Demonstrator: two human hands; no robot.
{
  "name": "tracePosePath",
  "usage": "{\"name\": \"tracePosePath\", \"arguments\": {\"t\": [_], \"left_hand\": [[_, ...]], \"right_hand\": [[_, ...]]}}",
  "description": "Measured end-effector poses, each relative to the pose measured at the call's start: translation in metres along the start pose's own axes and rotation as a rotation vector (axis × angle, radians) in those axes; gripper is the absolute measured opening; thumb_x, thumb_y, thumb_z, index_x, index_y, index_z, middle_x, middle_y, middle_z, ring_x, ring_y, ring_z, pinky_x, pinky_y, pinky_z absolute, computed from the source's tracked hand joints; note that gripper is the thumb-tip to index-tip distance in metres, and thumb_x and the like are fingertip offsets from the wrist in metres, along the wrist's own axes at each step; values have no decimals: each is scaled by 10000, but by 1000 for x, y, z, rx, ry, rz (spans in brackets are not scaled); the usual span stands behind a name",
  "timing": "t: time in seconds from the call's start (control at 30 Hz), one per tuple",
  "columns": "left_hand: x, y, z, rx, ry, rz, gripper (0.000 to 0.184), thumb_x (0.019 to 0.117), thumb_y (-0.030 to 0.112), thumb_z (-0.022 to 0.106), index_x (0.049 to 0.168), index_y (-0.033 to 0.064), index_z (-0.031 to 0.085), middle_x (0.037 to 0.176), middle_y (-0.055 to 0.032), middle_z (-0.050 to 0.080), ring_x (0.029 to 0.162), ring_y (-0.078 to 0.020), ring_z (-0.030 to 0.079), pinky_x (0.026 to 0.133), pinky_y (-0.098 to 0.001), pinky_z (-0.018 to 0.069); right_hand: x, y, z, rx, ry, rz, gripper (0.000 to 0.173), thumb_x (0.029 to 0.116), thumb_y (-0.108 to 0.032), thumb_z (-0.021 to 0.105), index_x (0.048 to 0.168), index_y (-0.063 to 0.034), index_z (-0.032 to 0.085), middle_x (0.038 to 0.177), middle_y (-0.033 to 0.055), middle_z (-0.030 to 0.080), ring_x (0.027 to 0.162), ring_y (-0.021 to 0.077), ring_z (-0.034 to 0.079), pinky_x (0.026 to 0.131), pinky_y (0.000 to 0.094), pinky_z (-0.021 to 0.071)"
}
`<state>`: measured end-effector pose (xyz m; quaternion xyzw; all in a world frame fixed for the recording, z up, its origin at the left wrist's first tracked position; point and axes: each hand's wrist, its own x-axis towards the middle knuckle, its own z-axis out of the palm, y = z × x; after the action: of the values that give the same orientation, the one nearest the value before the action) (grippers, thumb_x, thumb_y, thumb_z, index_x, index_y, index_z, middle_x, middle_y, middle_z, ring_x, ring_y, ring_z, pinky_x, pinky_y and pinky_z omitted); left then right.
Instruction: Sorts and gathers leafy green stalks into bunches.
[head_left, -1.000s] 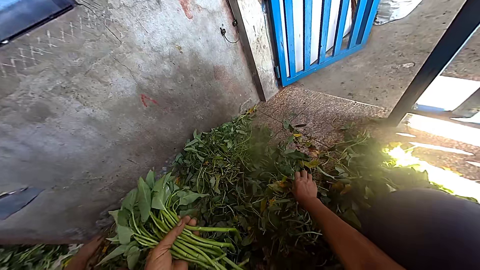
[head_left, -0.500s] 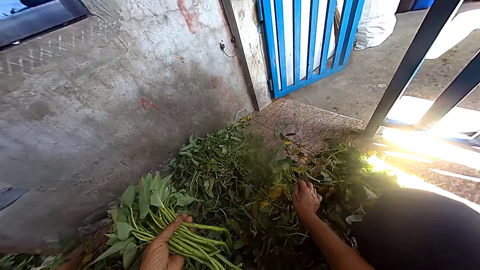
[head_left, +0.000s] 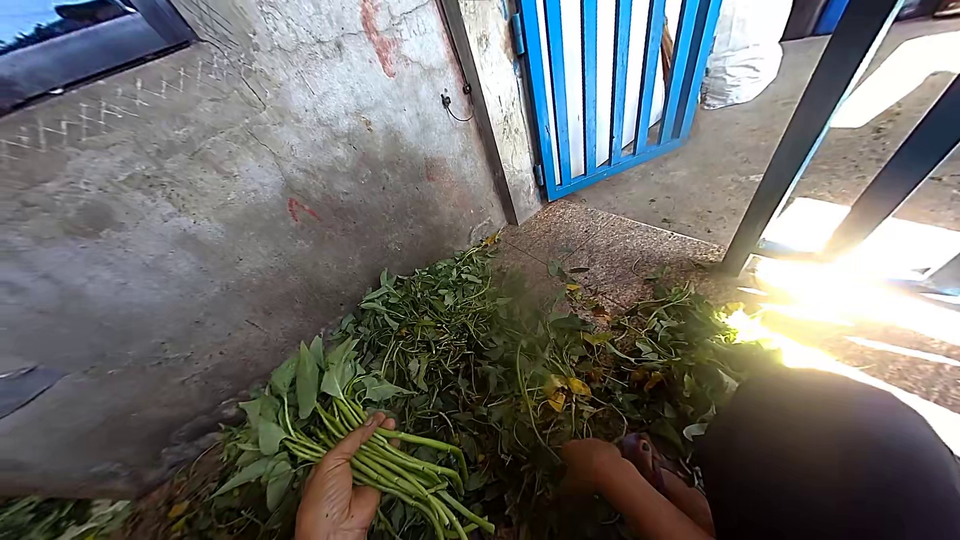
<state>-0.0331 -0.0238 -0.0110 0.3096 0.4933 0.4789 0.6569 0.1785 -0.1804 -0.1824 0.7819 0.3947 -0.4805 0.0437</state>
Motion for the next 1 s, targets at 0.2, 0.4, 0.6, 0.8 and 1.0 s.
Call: {"name": "tracePosePath", "arguments": {"t": [0.2, 0.4, 0.6, 0.8, 1.0], "left_hand": [[1, 1, -1, 19, -30, -8, 97, 977, -57, 537, 1057, -45, 591, 847, -179, 711, 689, -252, 719, 594, -380, 625], [7, -3, -2, 31, -37, -28, 82, 974, -61, 549, 1036, -44, 600, 845, -179, 716, 694, -261, 723, 624, -392, 632], [8, -3, -1, 65, -18, -40, 75, 977, -52, 554, 1034, -38, 600, 842, -167, 714, 687, -255, 717, 613, -388, 625], [7, -7, 1, 80, -59, -26, 132, 963, -78, 560, 1091, -65, 589, 909, -211, 735, 706, -272, 731, 618, -388, 623], [-2, -17, 10, 102, -19, 15, 227, 911, -122, 624, 1128, -83, 568, 872, -216, 718, 672, -278, 717, 590, -398, 623]], "right_hand": [[32, -18, -19, 307, 489, -67, 401, 1025, -217, 523, 1388, -52, 567, 1404, 206, 577, 1177, 392, 648, 940, 576, 543], [110, -40, -17, 397, 488, 16, 533, 1017, -326, 555, 1456, -28, 494, 1510, 226, 475, 1262, 410, 597, 981, 565, 537], [111, -34, -26, 556, 431, 108, 386, 1033, -320, 521, 1303, -77, 651, 1388, 212, 599, 1281, 367, 598, 1018, 571, 506], [68, -33, -12, 730, 882, -181, 312, 1014, -302, 596, 1255, -168, 741, 1231, 88, 711, 1232, 274, 621, 1075, 470, 467], [41, -60, 24, 624, 1459, -536, 187, 908, -226, 703, 1034, -148, 818, 935, 37, 759, 941, 262, 719, 824, 462, 591]]}}
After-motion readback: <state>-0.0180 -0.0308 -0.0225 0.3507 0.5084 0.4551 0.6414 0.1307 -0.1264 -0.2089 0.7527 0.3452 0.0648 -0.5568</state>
